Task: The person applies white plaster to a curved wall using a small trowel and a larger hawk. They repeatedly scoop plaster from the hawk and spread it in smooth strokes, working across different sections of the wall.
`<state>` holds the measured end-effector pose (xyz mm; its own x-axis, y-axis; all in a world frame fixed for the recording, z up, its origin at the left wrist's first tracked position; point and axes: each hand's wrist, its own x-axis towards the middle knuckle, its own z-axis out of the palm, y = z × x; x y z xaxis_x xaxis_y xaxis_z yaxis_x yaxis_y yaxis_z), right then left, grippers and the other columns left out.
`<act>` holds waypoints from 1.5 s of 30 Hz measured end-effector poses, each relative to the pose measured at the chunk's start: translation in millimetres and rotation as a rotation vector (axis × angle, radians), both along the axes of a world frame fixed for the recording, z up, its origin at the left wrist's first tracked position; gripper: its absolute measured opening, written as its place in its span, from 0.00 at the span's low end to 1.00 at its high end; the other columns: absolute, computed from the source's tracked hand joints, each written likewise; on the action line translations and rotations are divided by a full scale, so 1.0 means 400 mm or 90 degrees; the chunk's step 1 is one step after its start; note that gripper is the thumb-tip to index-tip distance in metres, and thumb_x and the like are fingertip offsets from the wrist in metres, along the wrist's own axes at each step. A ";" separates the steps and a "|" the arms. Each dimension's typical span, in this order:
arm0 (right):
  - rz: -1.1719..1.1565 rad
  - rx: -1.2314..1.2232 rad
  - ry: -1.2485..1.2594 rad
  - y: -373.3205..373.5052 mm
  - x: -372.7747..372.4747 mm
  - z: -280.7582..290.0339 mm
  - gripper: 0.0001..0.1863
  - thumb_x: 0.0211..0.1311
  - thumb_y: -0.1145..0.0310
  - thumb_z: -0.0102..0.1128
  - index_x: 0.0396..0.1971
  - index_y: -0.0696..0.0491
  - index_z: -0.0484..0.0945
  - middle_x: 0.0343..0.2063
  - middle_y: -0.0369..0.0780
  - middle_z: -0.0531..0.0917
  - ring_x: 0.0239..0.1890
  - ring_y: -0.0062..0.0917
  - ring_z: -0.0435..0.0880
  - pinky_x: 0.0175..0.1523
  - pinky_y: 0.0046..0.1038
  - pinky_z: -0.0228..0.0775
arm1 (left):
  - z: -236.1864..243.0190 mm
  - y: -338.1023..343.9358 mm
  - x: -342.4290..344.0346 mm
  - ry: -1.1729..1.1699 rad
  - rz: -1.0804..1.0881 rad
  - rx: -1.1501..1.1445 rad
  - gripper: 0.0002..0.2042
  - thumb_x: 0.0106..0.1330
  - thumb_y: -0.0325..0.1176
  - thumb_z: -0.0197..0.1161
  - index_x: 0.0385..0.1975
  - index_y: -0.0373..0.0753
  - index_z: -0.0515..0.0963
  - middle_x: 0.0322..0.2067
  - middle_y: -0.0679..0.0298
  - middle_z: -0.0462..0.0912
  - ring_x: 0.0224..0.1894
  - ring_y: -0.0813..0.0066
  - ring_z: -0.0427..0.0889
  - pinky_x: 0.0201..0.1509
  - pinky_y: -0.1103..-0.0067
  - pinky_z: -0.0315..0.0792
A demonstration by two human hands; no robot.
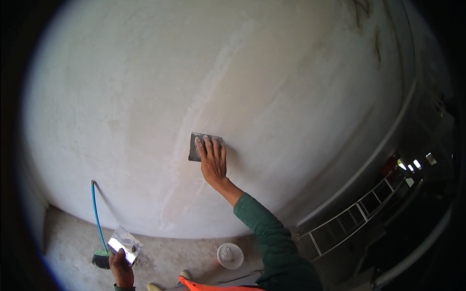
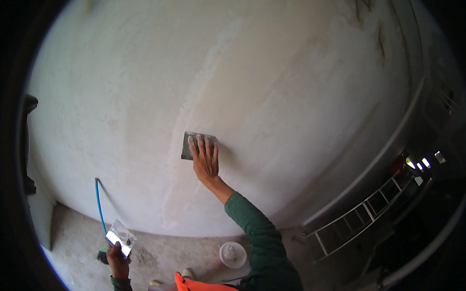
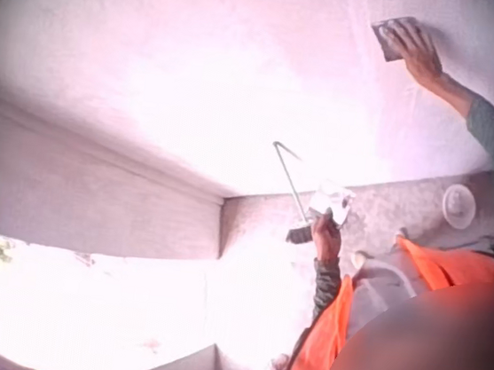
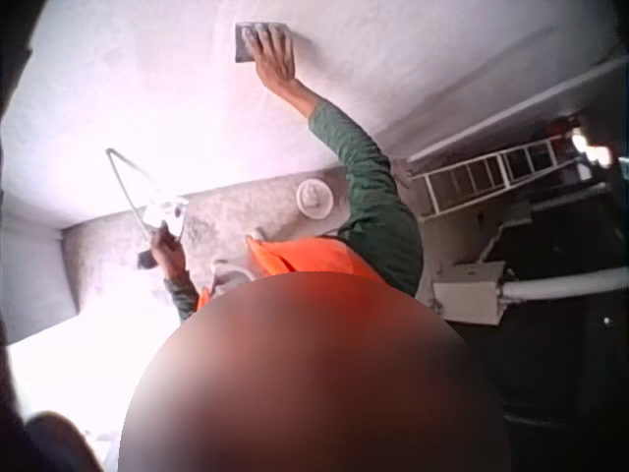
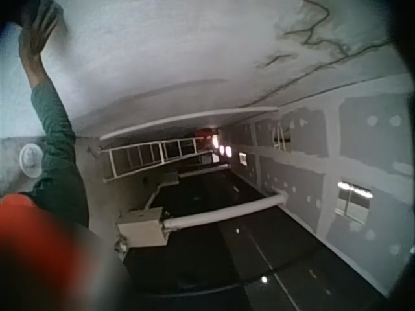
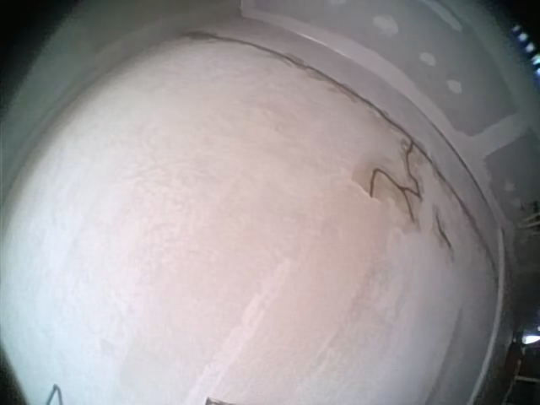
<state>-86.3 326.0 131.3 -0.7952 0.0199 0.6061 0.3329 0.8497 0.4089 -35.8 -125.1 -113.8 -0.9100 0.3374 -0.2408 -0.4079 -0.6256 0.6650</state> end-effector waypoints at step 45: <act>-0.004 0.088 0.373 0.229 0.043 0.860 0.32 0.70 0.78 0.57 0.73 0.51 0.66 0.70 0.47 0.69 0.70 0.45 0.68 0.74 0.49 0.60 | 0.104 0.035 -0.070 -0.099 -0.007 -0.110 0.17 0.72 0.31 0.66 0.19 0.50 0.70 0.18 0.78 0.64 0.21 0.87 0.60 0.25 0.82 0.55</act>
